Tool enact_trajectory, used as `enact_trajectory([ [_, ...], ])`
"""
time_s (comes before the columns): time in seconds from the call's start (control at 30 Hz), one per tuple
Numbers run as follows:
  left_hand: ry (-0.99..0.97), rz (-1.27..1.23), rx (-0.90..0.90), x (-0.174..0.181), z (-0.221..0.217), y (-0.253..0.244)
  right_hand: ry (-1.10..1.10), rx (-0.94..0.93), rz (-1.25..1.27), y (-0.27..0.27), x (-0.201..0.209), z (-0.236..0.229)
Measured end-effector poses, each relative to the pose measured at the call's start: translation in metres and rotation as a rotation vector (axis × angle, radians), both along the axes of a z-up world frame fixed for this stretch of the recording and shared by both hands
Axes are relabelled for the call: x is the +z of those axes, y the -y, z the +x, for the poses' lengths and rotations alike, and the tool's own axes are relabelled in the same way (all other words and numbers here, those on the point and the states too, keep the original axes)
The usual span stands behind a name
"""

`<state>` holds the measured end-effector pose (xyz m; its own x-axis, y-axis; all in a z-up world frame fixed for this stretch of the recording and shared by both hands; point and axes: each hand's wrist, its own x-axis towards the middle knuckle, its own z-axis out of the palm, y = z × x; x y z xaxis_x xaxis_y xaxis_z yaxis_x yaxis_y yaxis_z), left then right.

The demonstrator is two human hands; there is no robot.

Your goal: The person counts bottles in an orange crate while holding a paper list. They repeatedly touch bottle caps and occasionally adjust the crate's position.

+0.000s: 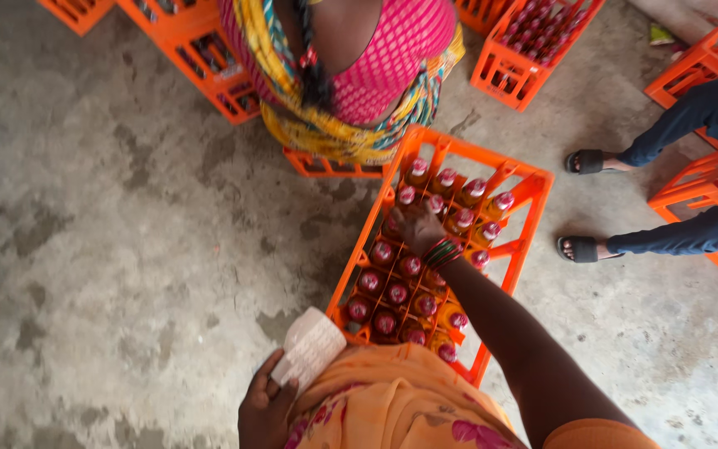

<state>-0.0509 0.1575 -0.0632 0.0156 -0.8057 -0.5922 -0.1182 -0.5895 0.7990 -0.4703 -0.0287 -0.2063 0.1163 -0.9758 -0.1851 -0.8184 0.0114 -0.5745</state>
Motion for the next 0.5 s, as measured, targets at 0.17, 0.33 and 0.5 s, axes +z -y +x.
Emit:
enact_trajectory([
  [0.17,-0.151,-0.07,-0.02,-0.055,0.029,0.003,-0.155,0.026,-0.053,-0.006,-0.013,0.001],
  [0.33,0.013,0.003,-0.13,-0.079,0.037,0.011,-0.326,0.08,-0.192,-0.007,-0.013,0.006],
  [0.5,0.146,-0.168,-0.241,-0.075,0.016,0.014,-0.451,0.075,-0.309,-0.009,0.008,0.011],
])
